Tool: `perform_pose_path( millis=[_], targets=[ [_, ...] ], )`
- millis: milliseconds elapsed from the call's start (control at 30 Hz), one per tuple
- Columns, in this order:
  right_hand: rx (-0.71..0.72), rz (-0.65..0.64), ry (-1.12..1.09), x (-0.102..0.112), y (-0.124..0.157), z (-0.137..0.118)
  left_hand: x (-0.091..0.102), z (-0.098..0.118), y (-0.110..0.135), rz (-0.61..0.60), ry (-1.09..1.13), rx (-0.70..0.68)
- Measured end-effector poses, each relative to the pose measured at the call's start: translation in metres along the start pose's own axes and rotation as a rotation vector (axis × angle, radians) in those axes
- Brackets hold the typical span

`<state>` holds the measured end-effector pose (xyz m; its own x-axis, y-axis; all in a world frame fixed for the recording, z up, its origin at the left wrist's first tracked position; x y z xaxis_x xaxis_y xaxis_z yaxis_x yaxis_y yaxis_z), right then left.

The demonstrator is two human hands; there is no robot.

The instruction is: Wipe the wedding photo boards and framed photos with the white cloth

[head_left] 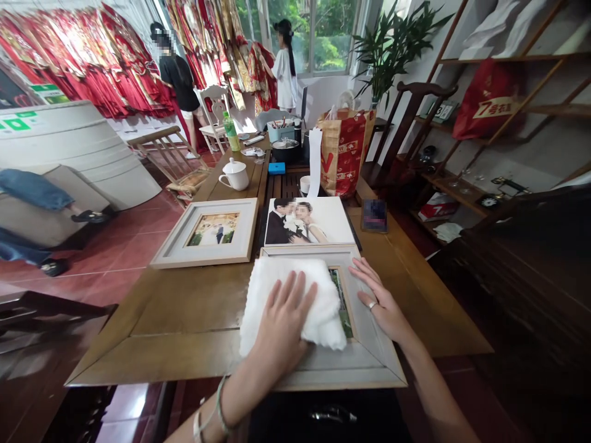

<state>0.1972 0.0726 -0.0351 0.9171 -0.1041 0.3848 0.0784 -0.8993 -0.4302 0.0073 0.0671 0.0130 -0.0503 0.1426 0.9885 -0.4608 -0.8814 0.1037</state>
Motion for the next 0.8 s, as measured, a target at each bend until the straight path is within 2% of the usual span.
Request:
perform_pose_path(
  millis=[133,233,333,500,567,667,800],
  targets=[
    [0.020,-0.030,0.014,-0.001,0.000,-0.004,0.014,-0.018,-0.029,0.137,-0.093,0.122],
    [0.046,-0.068,0.029,-0.003,0.000,-0.007,0.009,-0.016,-0.029,0.109,-0.141,0.167],
    [0.055,-0.097,0.055,-0.004,0.000,-0.008,-0.007,-0.003,-0.007,-0.031,-0.102,0.131],
    [0.063,-0.077,0.049,-0.003,-0.002,-0.008,-0.024,0.033,0.044,-0.215,0.087,-0.144],
    [0.064,-0.069,0.039,-0.002,-0.003,-0.009,-0.024,0.039,0.052,-0.267,0.121,-0.175],
    [0.064,-0.072,0.022,-0.003,-0.003,-0.009,-0.015,0.031,0.038,-0.249,0.074,-0.055],
    [0.064,-0.084,0.013,-0.003,-0.003,-0.009,0.012,0.006,0.002,-0.052,-0.022,0.121]
  ],
)
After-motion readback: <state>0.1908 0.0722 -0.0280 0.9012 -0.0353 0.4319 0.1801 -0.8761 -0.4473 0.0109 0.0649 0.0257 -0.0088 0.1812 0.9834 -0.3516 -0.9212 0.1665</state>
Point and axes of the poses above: each hand's wrist, its own y-axis away from the middle knuckle, its own x-axis out of the back of the hand, z = x × y, the point moved 8 cm from there along -y, towards the middle knuckle, and after that the axes turned 11 degrees about x, right-handed, at the moved point
